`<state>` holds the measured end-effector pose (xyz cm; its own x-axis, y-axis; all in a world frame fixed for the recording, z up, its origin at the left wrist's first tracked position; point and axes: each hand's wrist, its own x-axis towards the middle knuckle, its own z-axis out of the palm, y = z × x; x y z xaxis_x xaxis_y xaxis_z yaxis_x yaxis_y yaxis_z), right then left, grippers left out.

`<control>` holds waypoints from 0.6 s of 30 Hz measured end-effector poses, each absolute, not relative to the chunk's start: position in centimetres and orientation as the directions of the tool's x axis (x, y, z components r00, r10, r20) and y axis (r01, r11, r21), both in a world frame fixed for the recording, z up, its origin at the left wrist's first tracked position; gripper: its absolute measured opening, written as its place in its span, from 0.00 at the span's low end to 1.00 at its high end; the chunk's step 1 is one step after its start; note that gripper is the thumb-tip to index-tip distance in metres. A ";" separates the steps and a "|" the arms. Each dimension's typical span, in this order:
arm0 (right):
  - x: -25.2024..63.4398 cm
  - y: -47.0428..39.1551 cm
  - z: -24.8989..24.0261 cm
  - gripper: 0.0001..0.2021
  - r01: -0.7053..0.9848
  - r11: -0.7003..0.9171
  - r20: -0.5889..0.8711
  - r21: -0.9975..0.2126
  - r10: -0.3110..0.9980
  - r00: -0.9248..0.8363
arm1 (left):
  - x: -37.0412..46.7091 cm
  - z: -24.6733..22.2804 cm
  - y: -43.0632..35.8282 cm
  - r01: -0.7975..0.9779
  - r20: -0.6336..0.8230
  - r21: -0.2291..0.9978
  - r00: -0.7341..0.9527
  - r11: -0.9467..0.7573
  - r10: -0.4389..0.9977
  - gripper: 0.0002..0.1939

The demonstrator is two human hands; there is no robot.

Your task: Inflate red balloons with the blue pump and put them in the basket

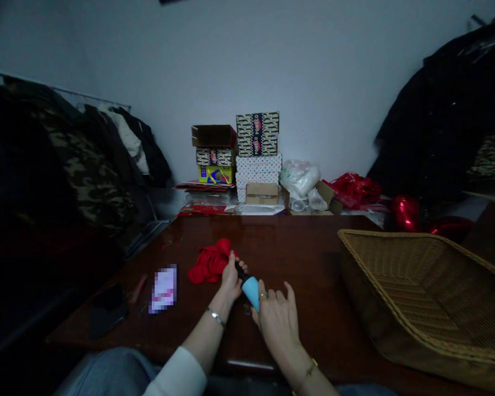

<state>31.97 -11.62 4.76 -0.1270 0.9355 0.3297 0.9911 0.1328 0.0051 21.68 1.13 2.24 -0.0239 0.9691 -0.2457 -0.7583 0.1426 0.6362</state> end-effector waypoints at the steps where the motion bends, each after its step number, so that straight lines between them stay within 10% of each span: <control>1: 31.8 -11.4 4.7 0.24 0.991 0.132 0.327 0.005 0.937 -0.126 | 21.6 2.2 1.1 -0.757 -0.249 0.637 -0.021 0.147 0.968 0.19; 18: 33.1 -13.7 3.3 0.24 0.985 0.170 0.353 0.009 0.922 -0.162 | 18.9 1.5 3.9 -0.767 -0.240 0.640 -0.152 0.039 0.959 0.17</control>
